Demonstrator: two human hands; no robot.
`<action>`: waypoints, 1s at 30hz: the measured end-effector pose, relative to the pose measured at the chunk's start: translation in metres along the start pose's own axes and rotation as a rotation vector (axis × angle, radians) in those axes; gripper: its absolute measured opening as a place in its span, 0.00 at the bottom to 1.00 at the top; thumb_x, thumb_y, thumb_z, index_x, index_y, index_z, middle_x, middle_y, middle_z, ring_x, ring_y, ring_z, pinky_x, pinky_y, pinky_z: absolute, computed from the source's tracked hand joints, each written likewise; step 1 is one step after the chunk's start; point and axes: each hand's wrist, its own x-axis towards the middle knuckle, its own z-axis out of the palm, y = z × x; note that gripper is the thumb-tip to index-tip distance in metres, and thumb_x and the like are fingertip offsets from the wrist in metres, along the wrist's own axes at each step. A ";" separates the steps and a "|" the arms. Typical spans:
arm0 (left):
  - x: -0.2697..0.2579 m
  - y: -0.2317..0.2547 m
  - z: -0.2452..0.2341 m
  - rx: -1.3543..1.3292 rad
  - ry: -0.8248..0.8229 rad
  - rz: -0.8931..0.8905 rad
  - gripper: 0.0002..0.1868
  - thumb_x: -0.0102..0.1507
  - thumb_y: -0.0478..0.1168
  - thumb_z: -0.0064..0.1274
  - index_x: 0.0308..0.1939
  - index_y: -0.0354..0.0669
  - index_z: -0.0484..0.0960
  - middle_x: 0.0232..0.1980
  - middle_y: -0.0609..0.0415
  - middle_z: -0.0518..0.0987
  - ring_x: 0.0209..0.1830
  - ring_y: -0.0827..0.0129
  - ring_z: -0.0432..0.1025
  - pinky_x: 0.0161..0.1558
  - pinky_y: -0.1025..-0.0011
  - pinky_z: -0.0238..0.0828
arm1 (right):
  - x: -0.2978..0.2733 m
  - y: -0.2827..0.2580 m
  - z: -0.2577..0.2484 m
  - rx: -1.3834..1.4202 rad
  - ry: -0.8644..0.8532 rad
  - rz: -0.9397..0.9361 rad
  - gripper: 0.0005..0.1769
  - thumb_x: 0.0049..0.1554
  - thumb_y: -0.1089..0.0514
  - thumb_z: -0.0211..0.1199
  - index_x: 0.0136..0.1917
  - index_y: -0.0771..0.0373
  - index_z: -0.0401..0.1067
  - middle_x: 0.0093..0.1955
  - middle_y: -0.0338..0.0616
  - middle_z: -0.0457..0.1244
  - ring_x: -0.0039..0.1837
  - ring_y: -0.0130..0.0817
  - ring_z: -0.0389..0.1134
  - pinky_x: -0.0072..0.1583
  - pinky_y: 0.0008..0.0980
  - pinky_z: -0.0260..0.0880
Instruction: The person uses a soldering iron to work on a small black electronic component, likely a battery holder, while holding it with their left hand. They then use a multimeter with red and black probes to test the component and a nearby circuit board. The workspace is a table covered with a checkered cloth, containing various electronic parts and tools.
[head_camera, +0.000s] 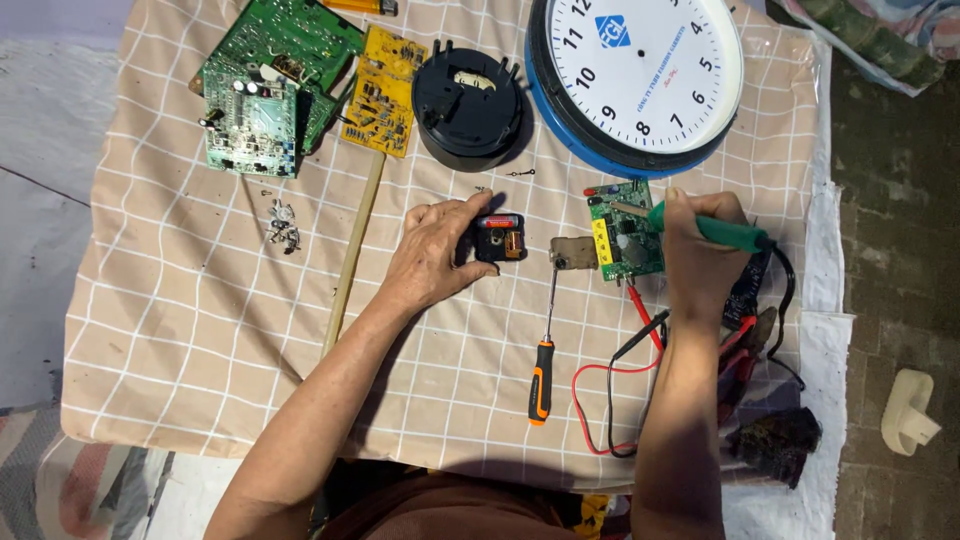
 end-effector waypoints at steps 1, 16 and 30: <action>0.000 -0.001 0.001 0.003 0.004 0.001 0.55 0.48 0.52 0.75 0.76 0.48 0.64 0.61 0.53 0.80 0.67 0.61 0.67 0.70 0.57 0.48 | -0.001 -0.005 -0.001 0.003 0.000 -0.004 0.14 0.68 0.52 0.71 0.43 0.57 0.71 0.29 0.48 0.61 0.35 0.38 0.66 0.43 0.37 0.63; 0.001 0.005 -0.002 -0.013 0.010 -0.012 0.54 0.49 0.52 0.75 0.76 0.49 0.64 0.60 0.53 0.80 0.67 0.61 0.67 0.70 0.57 0.48 | -0.033 -0.048 -0.010 0.169 -0.044 0.083 0.12 0.72 0.52 0.64 0.48 0.59 0.72 0.31 0.45 0.62 0.36 0.33 0.67 0.40 0.35 0.63; 0.002 0.005 -0.006 0.053 -0.054 0.026 0.55 0.49 0.52 0.73 0.75 0.50 0.61 0.66 0.51 0.76 0.67 0.56 0.67 0.63 0.59 0.51 | -0.169 -0.125 -0.042 0.203 -0.133 -0.129 0.13 0.55 0.63 0.69 0.52 0.61 0.70 0.64 0.54 0.64 0.65 0.43 0.69 0.63 0.35 0.73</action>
